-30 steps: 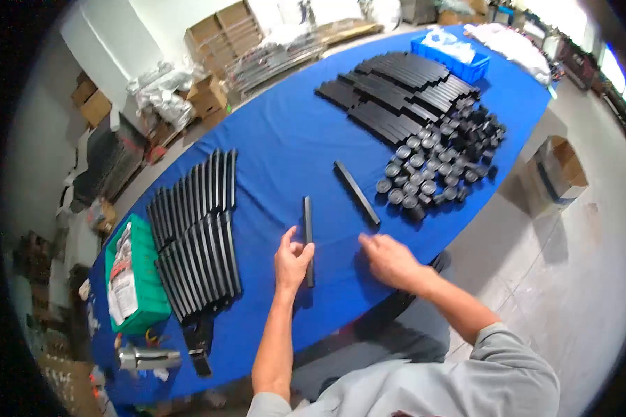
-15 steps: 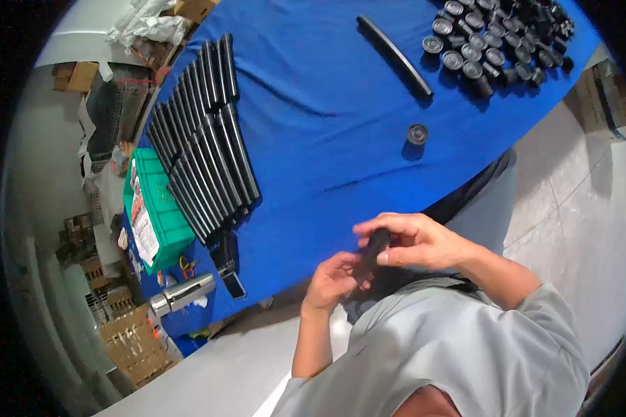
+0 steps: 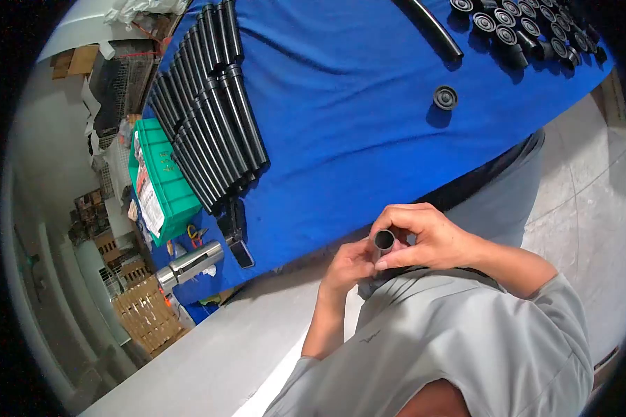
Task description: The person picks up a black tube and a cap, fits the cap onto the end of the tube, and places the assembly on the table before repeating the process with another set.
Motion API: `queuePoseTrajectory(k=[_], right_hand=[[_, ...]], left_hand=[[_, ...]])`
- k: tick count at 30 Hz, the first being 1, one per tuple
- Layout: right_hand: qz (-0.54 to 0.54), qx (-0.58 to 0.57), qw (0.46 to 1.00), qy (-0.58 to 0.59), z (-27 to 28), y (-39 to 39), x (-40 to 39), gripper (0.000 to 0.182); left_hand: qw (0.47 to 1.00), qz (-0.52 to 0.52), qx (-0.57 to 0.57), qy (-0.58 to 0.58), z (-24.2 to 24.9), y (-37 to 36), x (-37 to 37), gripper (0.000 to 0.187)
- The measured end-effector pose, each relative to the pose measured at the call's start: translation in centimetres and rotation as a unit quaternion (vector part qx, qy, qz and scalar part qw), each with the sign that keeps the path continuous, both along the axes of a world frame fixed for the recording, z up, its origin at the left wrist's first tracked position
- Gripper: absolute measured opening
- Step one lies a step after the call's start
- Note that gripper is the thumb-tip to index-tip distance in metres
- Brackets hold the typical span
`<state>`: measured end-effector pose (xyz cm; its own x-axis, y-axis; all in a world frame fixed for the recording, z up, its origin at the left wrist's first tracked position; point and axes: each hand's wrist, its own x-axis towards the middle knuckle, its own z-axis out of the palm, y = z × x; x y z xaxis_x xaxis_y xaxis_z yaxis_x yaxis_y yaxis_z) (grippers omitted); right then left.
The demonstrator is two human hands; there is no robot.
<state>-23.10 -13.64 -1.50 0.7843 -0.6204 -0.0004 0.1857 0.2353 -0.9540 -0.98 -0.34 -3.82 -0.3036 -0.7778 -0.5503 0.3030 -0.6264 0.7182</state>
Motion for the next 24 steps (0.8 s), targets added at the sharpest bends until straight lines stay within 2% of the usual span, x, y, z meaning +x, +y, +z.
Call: queuePoseTrajectory(k=[4,8,10,13,14,17,18,20,21,22,24], right_hand=[[-0.029,-0.004,0.999,0.042,-0.4,0.4,0.4,0.035],[-0.036,0.02,0.999,0.029,-0.7,0.9,0.6,0.036],[-0.028,0.053,0.998,0.022,-0.9,1.1,0.5,0.036],[-0.015,-0.001,1.0,0.024,-1.5,0.9,0.4,0.041],[-0.029,0.03,0.999,0.02,-1.3,0.9,0.4,0.044],[-0.073,0.099,0.992,0.016,-0.5,0.6,-0.1,0.054],[-0.09,0.108,0.99,0.021,-0.5,0.1,-0.5,0.059],[-0.061,0.131,0.99,0.002,-1.3,-0.3,-1.1,0.053],[-0.04,0.15,0.988,-0.01,-1.6,-0.1,-1.2,0.051],[-0.021,0.17,0.985,-0.023,-2.0,0.3,-1.2,0.049],[-0.037,0.087,0.995,-0.034,-2.3,1.3,-0.8,0.041]], left_hand=[[0.999,-0.048,-0.001,-0.012,-0.2,0.3,0.2,0.048],[0.998,-0.068,-0.007,-0.001,-0.2,0.6,0.5,0.046],[0.998,-0.05,-0.007,0.029,-0.4,1.0,0.6,0.044],[0.998,-0.04,-0.028,0.05,-0.8,1.1,0.7,0.041],[0.997,-0.039,-0.037,0.053,-0.8,1.1,0.6,0.04],[0.988,0.054,0.014,0.145,1.3,0.9,0.5,0.038],[0.99,0.1,-0.003,0.102,2.5,1.1,0.4,0.037],[0.97,0.147,-0.118,0.153,1.1,1.3,1.0,0.031],[0.947,0.188,-0.141,0.219,0.7,0.9,1.1,0.03],[0.939,0.158,-0.191,0.24,0.5,0.4,1.3,0.041],[0.943,0.182,-0.203,0.189,2.2,-1.2,0.4,0.043]])
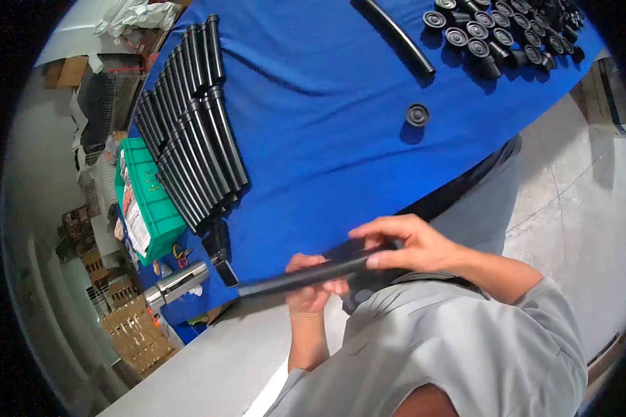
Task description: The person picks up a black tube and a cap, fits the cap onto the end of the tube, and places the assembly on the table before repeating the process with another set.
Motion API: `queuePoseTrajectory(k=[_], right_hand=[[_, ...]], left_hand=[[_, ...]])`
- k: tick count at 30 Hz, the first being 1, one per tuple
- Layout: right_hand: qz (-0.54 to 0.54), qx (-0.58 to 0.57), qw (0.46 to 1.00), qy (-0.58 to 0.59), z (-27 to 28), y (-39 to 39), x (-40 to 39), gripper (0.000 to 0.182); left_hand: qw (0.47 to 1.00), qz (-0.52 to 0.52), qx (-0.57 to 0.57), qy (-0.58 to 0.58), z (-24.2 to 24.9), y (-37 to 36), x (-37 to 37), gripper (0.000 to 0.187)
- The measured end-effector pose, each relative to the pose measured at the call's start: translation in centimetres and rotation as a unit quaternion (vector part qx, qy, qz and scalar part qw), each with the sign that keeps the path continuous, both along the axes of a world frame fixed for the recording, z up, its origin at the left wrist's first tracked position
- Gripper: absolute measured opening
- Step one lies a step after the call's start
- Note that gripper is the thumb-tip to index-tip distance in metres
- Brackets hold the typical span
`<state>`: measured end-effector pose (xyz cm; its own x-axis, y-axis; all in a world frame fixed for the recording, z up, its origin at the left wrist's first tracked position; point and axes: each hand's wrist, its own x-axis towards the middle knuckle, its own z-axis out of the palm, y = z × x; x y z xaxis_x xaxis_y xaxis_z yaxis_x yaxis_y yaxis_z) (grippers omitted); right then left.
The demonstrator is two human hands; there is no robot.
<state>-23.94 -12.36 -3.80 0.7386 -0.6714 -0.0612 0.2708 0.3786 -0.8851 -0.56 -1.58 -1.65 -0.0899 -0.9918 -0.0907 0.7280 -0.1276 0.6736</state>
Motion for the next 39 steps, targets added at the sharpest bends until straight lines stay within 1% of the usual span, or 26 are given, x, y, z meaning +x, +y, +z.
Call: queuePoseTrajectory(k=[2,3,4,5,6,8,9,10,12,15,18,21,24,27,30,33,36,39], right_hand=[[0.028,-0.14,0.989,0.04,0.8,-0.2,-0.1,0.038],[0.046,-0.126,0.991,0.026,1.0,0.2,0.1,0.038],[0.049,-0.187,0.98,0.041,1.0,0.4,0.4,0.038],[0.079,-0.24,0.964,0.077,0.9,0.3,0.2,0.039],[0.108,-0.293,0.944,0.111,0.7,0.0,-0.2,0.039],[0.037,-0.171,0.979,0.102,0.4,-0.3,-0.4,0.042],[0.023,-0.145,0.984,0.099,1.0,-1.0,-0.6,0.049],[0.031,-0.097,0.99,0.094,1.5,-1.4,-0.8,0.056],[0.043,-0.096,0.993,0.049,1.9,-2.0,-1.0,0.057],[0.075,-0.098,0.992,-0.006,1.9,-2.1,-1.0,0.051],[0.075,-0.104,0.992,-0.014,1.5,-1.5,-0.5,0.045],[0.079,-0.063,0.995,-0.014,1.0,-1.1,-0.2,0.037],[0.087,-0.029,0.996,-0.005,1.6,-1.1,-0.2,0.032],[0.071,-0.05,0.996,0.021,1.4,-1.1,-0.1,0.029],[0.016,-0.093,0.996,0.006,1.1,-0.7,0.4,0.028],[0.036,-0.057,0.997,0.026,1.8,-0.7,0.4,0.027],[0.038,-0.063,0.997,0.03,2.0,-0.8,0.4,0.027],[0.047,-0.008,0.997,0.059,3.1,-1.4,0.0,0.029]], left_hand=[[0.998,0.016,-0.005,-0.067,-0.1,-1.2,-0.2,0.043],[0.995,0.028,-0.006,-0.098,0.0,-1.8,-0.5,0.044],[0.991,0.042,-0.006,-0.131,0.3,-2.2,-0.8,0.044],[0.989,0.042,0.045,-0.133,1.4,-2.5,-1.6,0.046],[0.993,0.027,0.042,-0.11,1.2,-2.5,-1.3,0.046],[0.977,-0.023,0.129,-0.167,1.2,-1.3,-0.4,0.055],[0.959,-0.03,0.17,-0.224,1.4,-0.8,-0.4,0.062],[0.959,-0.074,0.15,-0.228,0.5,-0.1,0.2,0.05],[0.948,-0.156,0.098,-0.26,-0.3,0.0,0.7,0.051],[0.932,-0.206,0.126,-0.27,-0.8,0.9,0.3,0.053],[0.919,-0.18,0.207,-0.282,-0.2,1.5,-0.9,0.056],[0.947,-0.195,0.171,-0.187,-0.7,1.5,-1.0,0.057],[0.949,-0.204,0.193,-0.142,-0.5,1.5,-1.3,0.059],[0.946,-0.214,0.199,-0.138,-0.6,1.4,-1.3,0.06],[0.949,-0.162,0.236,-0.13,0.4,0.6,-2.6,0.069],[0.954,-0.167,0.225,-0.104,0.6,0.8,-2.3,0.053],[0.939,-0.211,0.238,-0.135,-0.4,1.3,-1.0,0.048],[0.935,-0.227,0.212,-0.169,-1.2,2.2,0.0,0.046]])
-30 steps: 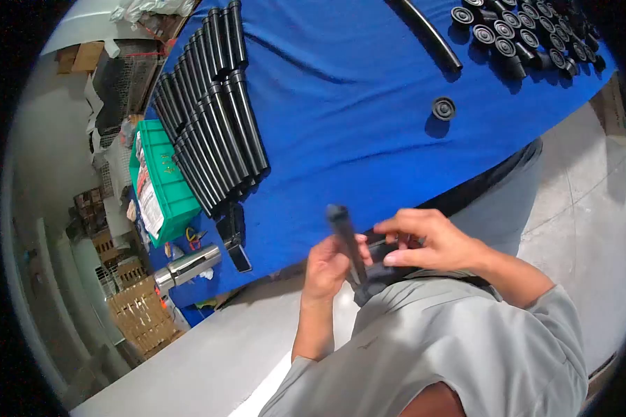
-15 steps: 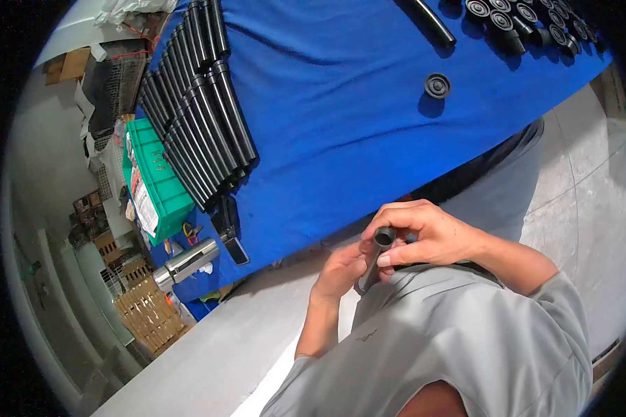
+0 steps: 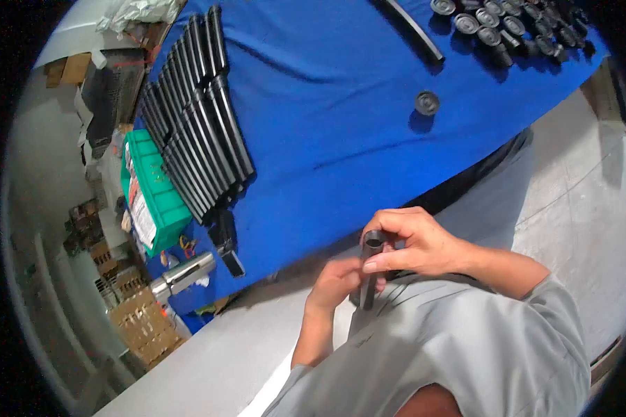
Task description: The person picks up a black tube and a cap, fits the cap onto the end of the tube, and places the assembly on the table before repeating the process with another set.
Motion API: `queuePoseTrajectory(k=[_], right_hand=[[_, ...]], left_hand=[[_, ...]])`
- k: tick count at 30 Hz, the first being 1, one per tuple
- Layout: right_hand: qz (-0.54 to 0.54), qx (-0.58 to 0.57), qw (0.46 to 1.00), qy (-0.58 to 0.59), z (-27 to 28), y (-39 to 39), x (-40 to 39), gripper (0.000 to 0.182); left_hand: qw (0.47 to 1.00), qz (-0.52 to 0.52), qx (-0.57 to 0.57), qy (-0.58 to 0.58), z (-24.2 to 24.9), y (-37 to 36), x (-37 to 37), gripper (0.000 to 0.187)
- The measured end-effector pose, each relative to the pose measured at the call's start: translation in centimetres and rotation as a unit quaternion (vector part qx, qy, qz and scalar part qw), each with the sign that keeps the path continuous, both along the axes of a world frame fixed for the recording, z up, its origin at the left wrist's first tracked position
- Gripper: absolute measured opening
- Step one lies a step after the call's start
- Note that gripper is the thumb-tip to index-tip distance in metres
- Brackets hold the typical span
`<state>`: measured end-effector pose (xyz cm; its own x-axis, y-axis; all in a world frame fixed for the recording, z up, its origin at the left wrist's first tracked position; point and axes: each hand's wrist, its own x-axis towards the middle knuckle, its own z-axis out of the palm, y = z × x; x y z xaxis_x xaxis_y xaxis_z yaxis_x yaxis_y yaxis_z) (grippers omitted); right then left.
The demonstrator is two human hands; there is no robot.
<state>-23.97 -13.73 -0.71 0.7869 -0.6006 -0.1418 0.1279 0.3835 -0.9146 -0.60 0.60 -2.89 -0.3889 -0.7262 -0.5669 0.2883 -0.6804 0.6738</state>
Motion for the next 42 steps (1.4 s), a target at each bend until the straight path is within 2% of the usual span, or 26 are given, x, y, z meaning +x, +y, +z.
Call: queuePoseTrajectory(k=[3,4,5,8,10,11,12,13,15,17,19,20,24,27,31,32,39,42], right_hand=[[-0.026,0.019,0.999,-0.008,-1.0,-0.5,0.1,0.024],[-0.034,0.044,0.998,-0.013,-1.2,-0.6,0.2,0.024],[-0.04,0.07,0.997,-0.02,-1.3,-0.9,0.5,0.024],[-0.057,0.122,0.989,-0.068,0.1,-1.1,1.0,0.033],[-0.048,0.146,0.983,-0.102,2.2,-1.9,0.5,0.047],[-0.091,-0.014,0.994,-0.055,2.5,-2.8,0.0,0.049],[-0.13,-0.173,0.976,-0.009,2.6,-4.1,-0.6,0.051],[-0.163,-0.327,0.93,0.032,2.6,-5.3,-1.2,0.052],[-0.232,-0.477,0.823,0.202,2.9,-7.8,-2.3,0.059],[-0.242,-0.488,0.754,0.366,2.2,-9.4,-2.4,0.063],[-0.211,-0.535,0.708,0.411,0.4,-10.5,-2.5,0.064],[-0.201,-0.552,0.691,0.421,-0.1,-10.8,-2.2,0.058],[-0.173,-0.557,0.664,0.468,-0.7,-11.7,-3.2,0.042],[-0.148,-0.574,0.699,0.401,-0.3,-12.1,-4.9,0.043],[-0.121,-0.554,0.727,0.387,-0.5,-11.9,-6.0,0.054],[-0.093,-0.533,0.748,0.385,-0.3,-11.7,-6.4,0.057],[-0.077,-0.578,0.723,0.369,-1.2,-11.2,-7.4,0.058],[-0.109,-0.501,0.79,0.337,-0.3,-11.7,-7.5,0.053]], left_hand=[[0.997,-0.05,-0.05,-0.026,1.4,-1.1,-0.2,0.047],[0.999,-0.037,0.007,-0.019,1.9,-1.4,-0.7,0.051],[0.999,-0.043,-0.009,-0.026,1.9,-2.0,-1.2,0.052],[0.995,-0.069,-0.043,-0.052,2.3,-3.4,-1.9,0.052],[0.994,-0.01,-0.108,-0.02,1.2,-3.8,-2.1,0.046],[0.99,0.02,-0.139,-0.005,0.8,-4.0,-2.3,0.044],[0.978,0.081,-0.183,0.062,0.7,-4.9,-2.8,0.037],[0.956,0.147,-0.218,0.131,0.4,-5.8,-3.2,0.039],[0.917,0.25,-0.252,0.184,0.2,-7.1,-3.0,0.041],[0.923,0.277,-0.18,0.199,1.1,-8.2,-2.4,0.041],[0.919,0.277,-0.189,0.208,-0.3,-9.1,-2.3,0.039],[0.914,0.297,-0.184,0.204,-0.7,-9.6,-2.6,0.04],[0.884,0.355,-0.195,0.235,-2.6,-11.9,-3.3,0.033],[0.866,0.382,-0.19,0.26,-3.5,-13.0,-2.8,0.029],[0.859,0.369,-0.17,0.311,-4.4,-14.0,-2.2,0.03],[0.857,0.366,-0.172,0.319,-4.6,-14.2,-2.2,0.03],[0.852,0.314,-0.2,0.367,-4.1,-18.2,-2.6,0.027],[0.865,0.306,-0.219,0.333,-3.5,-20.7,-3.9,0.025]])
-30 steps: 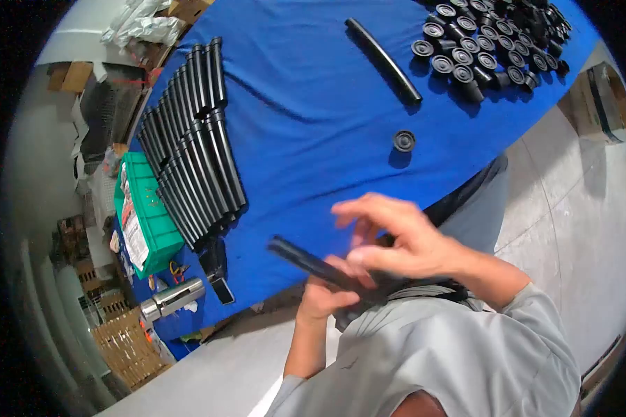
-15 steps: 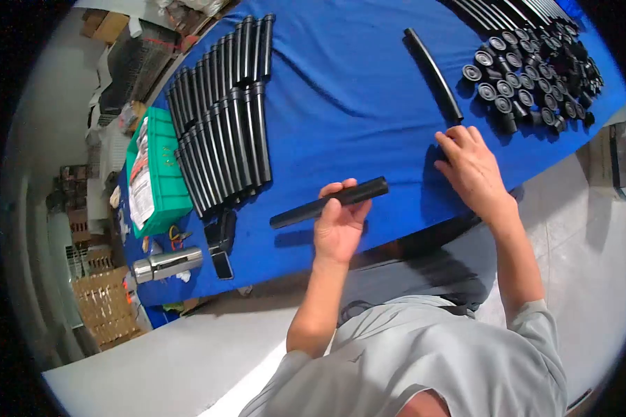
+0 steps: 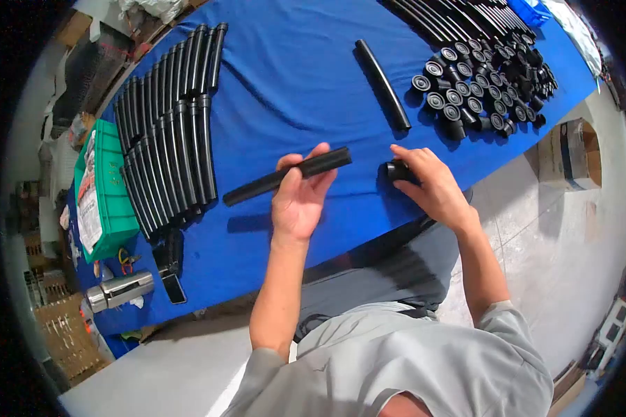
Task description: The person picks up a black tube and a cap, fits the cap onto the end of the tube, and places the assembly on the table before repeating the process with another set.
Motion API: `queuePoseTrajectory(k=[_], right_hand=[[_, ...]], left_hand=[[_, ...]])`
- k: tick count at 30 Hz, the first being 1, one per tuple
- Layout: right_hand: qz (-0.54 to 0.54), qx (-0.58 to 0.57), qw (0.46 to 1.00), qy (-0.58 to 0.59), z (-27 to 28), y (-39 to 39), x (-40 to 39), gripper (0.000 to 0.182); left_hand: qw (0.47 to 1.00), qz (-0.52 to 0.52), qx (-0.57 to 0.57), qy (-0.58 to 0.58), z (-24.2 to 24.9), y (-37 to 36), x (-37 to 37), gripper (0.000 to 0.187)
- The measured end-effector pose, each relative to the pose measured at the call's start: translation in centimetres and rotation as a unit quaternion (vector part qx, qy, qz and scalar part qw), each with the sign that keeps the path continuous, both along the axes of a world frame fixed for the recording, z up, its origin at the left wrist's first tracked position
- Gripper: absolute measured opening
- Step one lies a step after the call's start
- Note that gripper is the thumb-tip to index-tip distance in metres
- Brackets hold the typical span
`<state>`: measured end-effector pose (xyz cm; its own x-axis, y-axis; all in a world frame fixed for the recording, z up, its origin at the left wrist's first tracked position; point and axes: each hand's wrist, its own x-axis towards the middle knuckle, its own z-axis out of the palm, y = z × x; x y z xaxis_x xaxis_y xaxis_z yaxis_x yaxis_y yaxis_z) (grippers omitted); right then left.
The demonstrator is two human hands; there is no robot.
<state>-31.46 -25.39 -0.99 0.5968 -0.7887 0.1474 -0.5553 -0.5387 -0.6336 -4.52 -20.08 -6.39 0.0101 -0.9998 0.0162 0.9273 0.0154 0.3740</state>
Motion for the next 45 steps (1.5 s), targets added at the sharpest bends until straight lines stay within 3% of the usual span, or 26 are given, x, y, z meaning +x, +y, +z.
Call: queuePoseTrajectory(k=[2,4,8,11,15,21,24,27,30,33,36,45], right_hand=[[-0.072,0.212,0.952,-0.208,-1.1,0.6,0.6,0.049],[-0.093,0.375,0.856,-0.344,-2.3,1.0,0.7,0.041],[-0.115,0.404,0.81,-0.409,-1.9,2.2,3.6,0.04],[-0.098,0.39,0.818,-0.41,-2.6,2.0,4.8,0.04],[-0.084,0.407,0.778,-0.471,-2.2,2.2,5.7,0.039],[-0.092,0.348,0.856,-0.371,-2.0,2.8,5.4,0.037],[-0.104,0.338,0.87,-0.342,-0.9,2.7,5.5,0.038],[-0.062,0.264,0.922,-0.277,-0.8,2.5,5.4,0.037],[-0.093,0.295,0.902,-0.303,-0.9,3.0,5.7,0.034],[-0.062,0.179,0.944,-0.27,-0.4,2.8,6.2,0.032],[-0.052,0.141,0.965,-0.214,0.3,2.6,6.1,0.032],[-0.05,0.137,0.958,-0.247,-0.4,2.6,6.6,0.033]], left_hand=[[1.0,-0.014,-0.012,-0.009,-0.4,-1.2,-0.5,0.025],[0.999,-0.029,0.002,-0.013,-0.7,-1.3,-0.5,0.027],[0.998,-0.043,0.028,-0.025,-0.2,-0.6,-0.9,0.031],[0.998,-0.032,0.021,-0.04,-0.5,-0.3,-0.9,0.031],[0.998,-0.031,0.011,-0.045,-0.3,-0.1,-0.8,0.029],[0.998,-0.036,0.015,-0.04,0.5,-0.2,-1.0,0.028],[0.997,-0.041,0.023,-0.063,0.5,0.0,-1.1,0.029],[0.994,-0.045,0.027,-0.093,0.4,0.0,-1.3,0.029],[0.994,-0.049,0.04,-0.092,0.0,0.2,-1.1,0.026],[0.994,-0.04,0.048,-0.09,-0.1,0.1,-1.2,0.022],[0.993,-0.031,0.046,-0.104,-0.1,0.1,-1.3,0.02],[0.993,-0.011,0.068,-0.097,-0.1,0.3,-1.6,0.018]])
